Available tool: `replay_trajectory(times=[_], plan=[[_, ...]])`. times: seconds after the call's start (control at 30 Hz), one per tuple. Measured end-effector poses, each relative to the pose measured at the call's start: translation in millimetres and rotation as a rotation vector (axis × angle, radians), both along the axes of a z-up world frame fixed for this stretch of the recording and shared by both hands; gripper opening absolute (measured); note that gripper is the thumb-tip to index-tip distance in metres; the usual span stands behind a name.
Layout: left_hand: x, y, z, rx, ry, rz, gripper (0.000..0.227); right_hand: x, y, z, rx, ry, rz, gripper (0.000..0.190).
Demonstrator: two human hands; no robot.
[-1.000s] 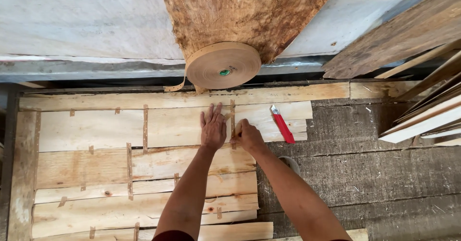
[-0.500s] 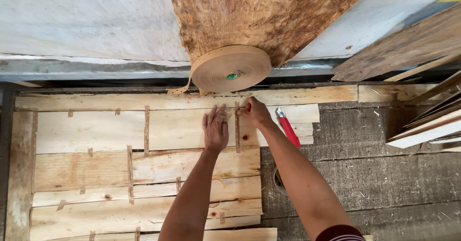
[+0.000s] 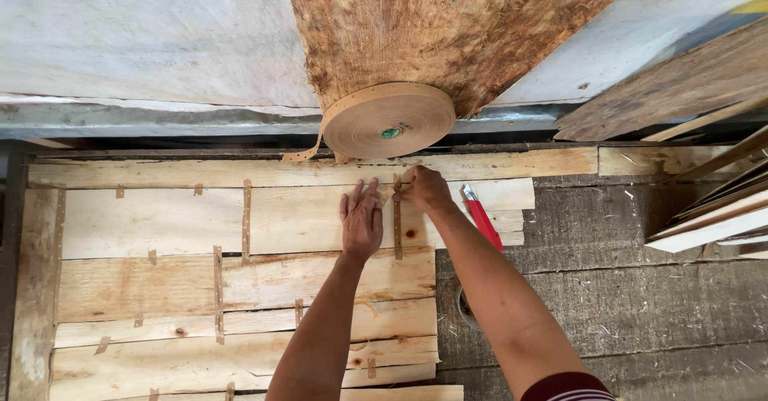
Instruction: Apply adhesive paper strips to gaps and joints in wood veneer sheets.
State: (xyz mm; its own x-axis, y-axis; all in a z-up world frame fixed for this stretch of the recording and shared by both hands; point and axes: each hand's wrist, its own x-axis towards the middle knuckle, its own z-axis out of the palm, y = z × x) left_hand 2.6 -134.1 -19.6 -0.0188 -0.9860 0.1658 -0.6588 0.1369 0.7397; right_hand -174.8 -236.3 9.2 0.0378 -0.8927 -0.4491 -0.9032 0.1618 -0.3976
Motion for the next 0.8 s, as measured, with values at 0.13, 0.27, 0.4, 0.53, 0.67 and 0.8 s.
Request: replay_trajectory(times=[0.13, 0.27, 0.4, 0.53, 0.67, 0.8], plan=[[-1, -2, 10, 0.069, 0.027, 0.008, 0.051, -4, -4, -7, 0.047, -0.038, -0.034, 0.063], [1, -1, 0, 0.089, -0.03, -0.014, 0.045, 8, -7, 7, -0.006, 0.039, -0.035, 0.068], [1, -1, -3, 0.025, -0.026, -0.021, 0.038, 11, -14, 9, 0.056, 0.164, -0.001, 0.084], [2, -1, 3, 0.086, 0.026, -0.012, 0.046, -5, -16, -28, 0.042, 0.041, 0.017, 0.069], [2, -3, 3, 0.113, 0.01, -0.019, 0.044, -7, -15, -13, 0.08, -0.034, -0.038, 0.072], [3, 0, -4, 0.103, 0.007, -0.022, 0.039, 8, -11, 6, 0.027, 0.12, -0.002, 0.087]])
